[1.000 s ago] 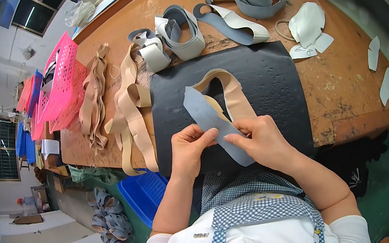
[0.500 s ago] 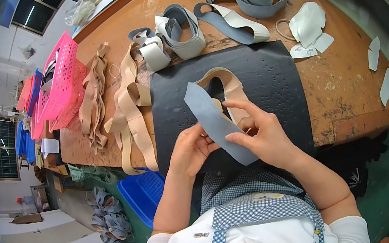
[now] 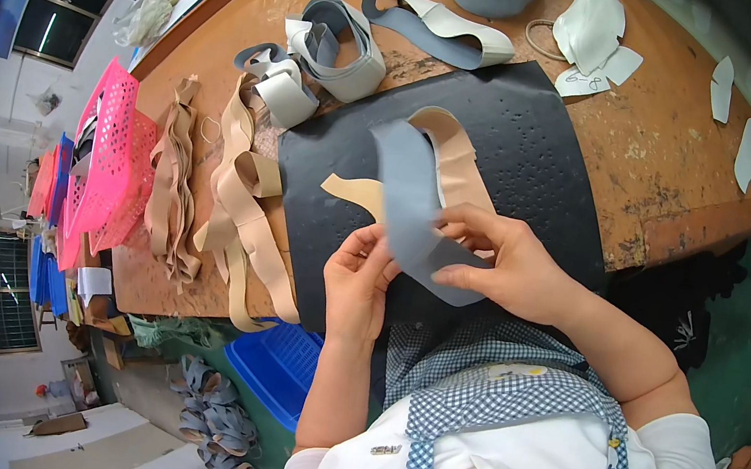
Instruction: Assembling and reinforcing shoe upper components at a manufacturing workbench.
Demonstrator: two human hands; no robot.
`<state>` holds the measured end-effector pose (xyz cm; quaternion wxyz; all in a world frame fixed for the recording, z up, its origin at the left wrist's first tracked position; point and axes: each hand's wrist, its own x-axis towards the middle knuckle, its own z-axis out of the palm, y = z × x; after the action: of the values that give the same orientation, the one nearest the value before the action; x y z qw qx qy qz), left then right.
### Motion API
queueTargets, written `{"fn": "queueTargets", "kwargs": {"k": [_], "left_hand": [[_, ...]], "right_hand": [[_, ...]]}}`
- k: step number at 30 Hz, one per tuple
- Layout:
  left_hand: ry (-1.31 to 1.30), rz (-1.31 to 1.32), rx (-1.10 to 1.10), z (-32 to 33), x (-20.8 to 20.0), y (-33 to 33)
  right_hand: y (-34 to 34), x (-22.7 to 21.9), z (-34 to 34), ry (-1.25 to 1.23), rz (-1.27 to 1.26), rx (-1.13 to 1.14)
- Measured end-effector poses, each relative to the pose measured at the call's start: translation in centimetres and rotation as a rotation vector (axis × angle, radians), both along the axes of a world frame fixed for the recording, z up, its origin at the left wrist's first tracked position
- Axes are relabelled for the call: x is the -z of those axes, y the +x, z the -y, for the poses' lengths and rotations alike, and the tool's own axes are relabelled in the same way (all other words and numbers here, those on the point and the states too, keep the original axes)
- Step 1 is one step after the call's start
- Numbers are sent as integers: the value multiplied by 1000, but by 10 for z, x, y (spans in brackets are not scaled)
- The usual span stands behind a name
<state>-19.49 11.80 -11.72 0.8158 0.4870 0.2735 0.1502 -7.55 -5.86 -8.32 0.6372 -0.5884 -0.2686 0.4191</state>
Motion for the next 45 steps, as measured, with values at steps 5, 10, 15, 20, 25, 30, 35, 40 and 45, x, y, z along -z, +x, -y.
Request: {"fn": "queueTargets", "kwargs": {"k": [5,10,15,20,25,30,35,40,45], "left_hand": [[-144,40,183,1,-16,1],[118,24,225,0,-21,2],[-35,55,171,1,-19,5],[141,42,220,-3,-10,-1],[-246,148,249,-11,-15,7],[-426,31,252,-4,2,10],[-542,109,294,-4,23,9],[-485,58,271,3,21,12],[-222,96,242,6,4,11]], "right_hand": [[-6,2,0,-104,148,50],[-9,6,-2,-141,313,76],[-6,7,-1,-161,290,85],[-7,3,0,-200,206,107],[-4,5,1,-126,204,124],[-5,-1,7,-82,222,141],[-3,-3,13,-106,263,135],[-3,-7,15,-106,259,135],[-3,0,17,-93,257,122]]}}
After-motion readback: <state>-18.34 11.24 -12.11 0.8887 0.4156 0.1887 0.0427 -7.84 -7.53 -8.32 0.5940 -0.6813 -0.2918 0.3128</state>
